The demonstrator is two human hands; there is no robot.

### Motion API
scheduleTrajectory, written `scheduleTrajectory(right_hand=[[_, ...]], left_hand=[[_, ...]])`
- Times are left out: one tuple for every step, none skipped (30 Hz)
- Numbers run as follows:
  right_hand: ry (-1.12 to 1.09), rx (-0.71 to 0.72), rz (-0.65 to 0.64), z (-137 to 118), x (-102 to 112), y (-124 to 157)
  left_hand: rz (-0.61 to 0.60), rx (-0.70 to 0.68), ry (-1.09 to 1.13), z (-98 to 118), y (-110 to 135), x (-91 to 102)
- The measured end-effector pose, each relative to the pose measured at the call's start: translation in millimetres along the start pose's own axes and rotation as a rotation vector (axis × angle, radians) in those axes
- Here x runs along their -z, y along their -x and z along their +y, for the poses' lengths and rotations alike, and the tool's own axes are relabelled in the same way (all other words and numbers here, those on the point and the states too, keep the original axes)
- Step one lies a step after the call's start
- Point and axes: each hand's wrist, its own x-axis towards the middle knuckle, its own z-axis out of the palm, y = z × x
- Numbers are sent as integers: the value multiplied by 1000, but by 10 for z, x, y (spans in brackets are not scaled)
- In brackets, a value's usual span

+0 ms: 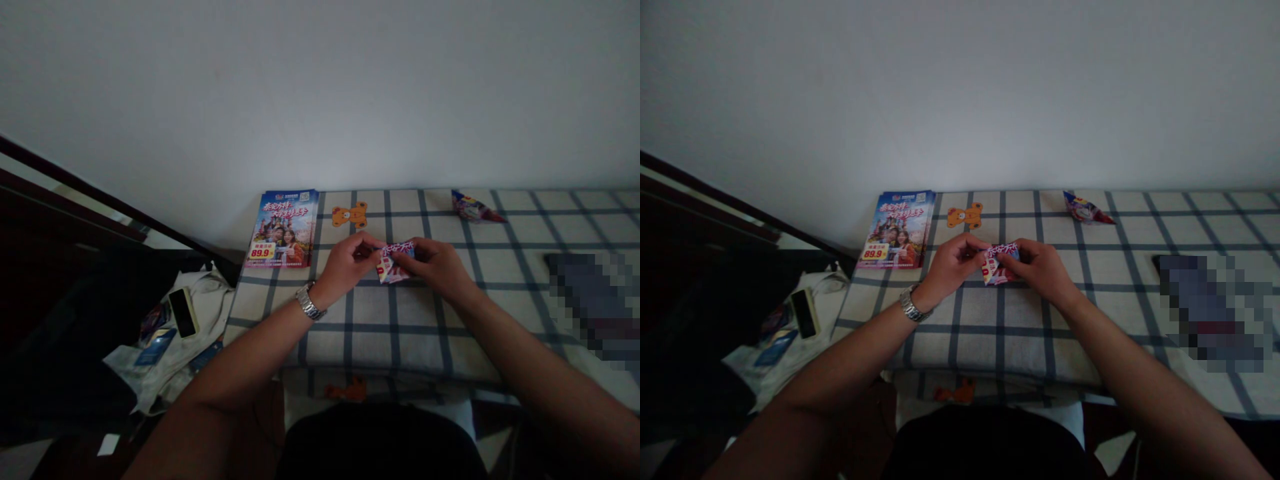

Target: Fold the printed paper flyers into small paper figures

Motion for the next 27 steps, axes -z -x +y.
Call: scheduleTrajectory(right_hand=[[-3,2,-9,-5,4,0],[2,10,-15,-12,8,1],[16,24,-12,-18,14,1],[34,42,4,-23,20,0],[47,59,29,-25,25,-1],[48,70,59,-25,29,-4],[37,73,87,-22,32,-8],[18,72,113,-18,34,-12],[-3,69,130,-12,35,-16],[-23,62,138,-6,36,-19],[-39,55,140,-1,36,-22],[-56,47,140,3,36,-24],[-77,40,138,6,36,-25],[-102,32,135,8,36,-26],[-125,24,133,10,37,-26],[-144,17,134,12,39,-25],[-156,13,135,14,42,-25],[-162,13,133,16,45,-24],[-164,15,128,18,48,-22],[-165,19,122,21,51,-21],[-169,25,116,24,54,-20],[-173,30,110,27,56,-18],[-175,34,107,31,57,-18],[-174,36,106,36,57,-18],[-168,38,108,41,57,-19],[-158,38,111,45,56,-21],[-150,36,114,47,55,-24]], left_hand=[[-2,2,5,-4,0,2],[-4,3,8,-9,0,5],[-5,2,12,-14,0,9],[-6,0,16,-17,-1,13],[-5,-1,20,-19,-1,17],[-5,-2,23,-19,-1,21],[-5,-2,27,-17,-1,24],[-6,-3,31,-14,-2,26],[-9,-3,33,-11,-2,27],[-11,-3,32,-9,-3,28],[-14,-3,27,-8,-3,28],[-16,-3,18,-9,-3,27],[-18,-3,9,-12,-3,27],[-19,-4,0,-17,-3,27],[-19,-4,-8,-23,-3,27],[-19,-4,-15,-28,-3,28],[-20,-4,-20,-32,-3,28],[-22,-5,-25,-35,-3,29],[-24,-5,-29,-37,-3,30],[-26,-5,-31,-37,-3,31],[-29,-5,-28,-36,-4,31],[-32,-4,-24,-34,-4,31],[-33,-2,-17,-32,-5,31],[-34,-1,-10,-30,-4,30],[-34,0,-6,-29,-3,29],[-29,-2,-3,-30,-2,27],[-21,-4,-2,-31,0,24]])
